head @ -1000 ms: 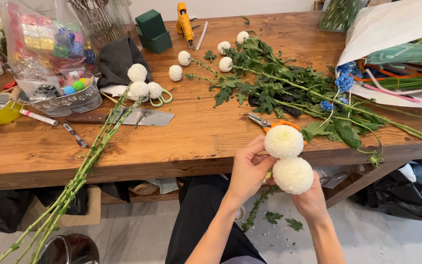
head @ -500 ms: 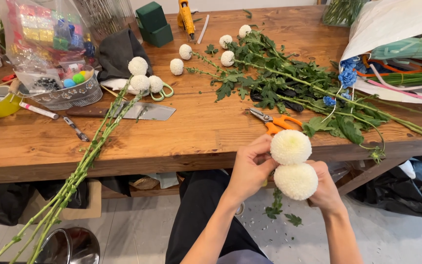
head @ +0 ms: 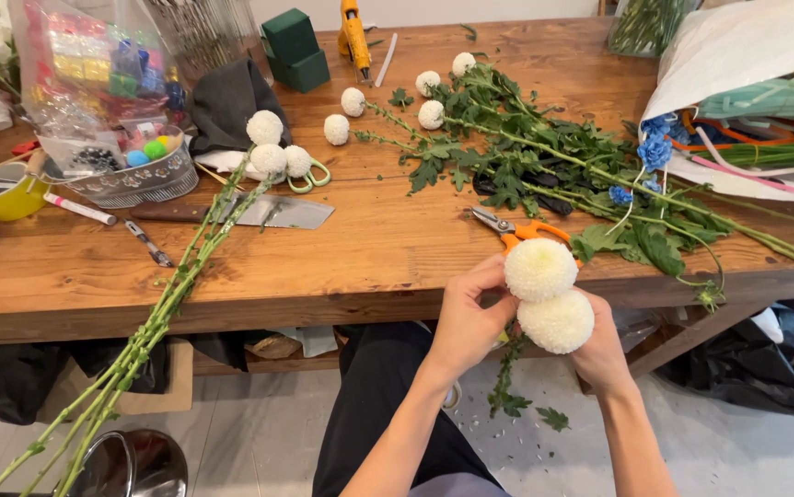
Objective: The person arranges white pom-pom flowers on a wooden table. They pick up the flowers, adjust their stems, and place them on the table alongside other floral materials and tools.
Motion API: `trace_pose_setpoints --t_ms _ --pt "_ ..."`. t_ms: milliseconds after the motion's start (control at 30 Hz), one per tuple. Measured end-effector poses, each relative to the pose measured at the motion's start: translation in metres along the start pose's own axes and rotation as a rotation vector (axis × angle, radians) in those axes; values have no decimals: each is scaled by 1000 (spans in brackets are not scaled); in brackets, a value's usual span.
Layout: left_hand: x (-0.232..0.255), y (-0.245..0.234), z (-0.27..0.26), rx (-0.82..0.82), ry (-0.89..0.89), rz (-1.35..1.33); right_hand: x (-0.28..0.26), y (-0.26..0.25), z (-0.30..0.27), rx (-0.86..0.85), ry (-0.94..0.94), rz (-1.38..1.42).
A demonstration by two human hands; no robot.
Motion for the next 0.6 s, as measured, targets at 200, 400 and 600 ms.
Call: trace_pose_setpoints --t_ms 200,400,600 --pt "-8 1 4 4 -22 -1 17 -6 -8 60 49 -84" --pt "-24 2 8 -13 -104 -129 41 -21 -13 206 71 -92" --pt "-59 -4 17 26 -116 -99 47 -29 -11 223 118 -231"
Point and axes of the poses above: each hand's wrist, its own z-axis towards the middle knuckle, its own y-axis out of the palm, x = y × z, the point moved 6 cm from there along z, towards the middle knuckle, and after that the axes turned 9 degrees about -y, right-handed, at the moved point
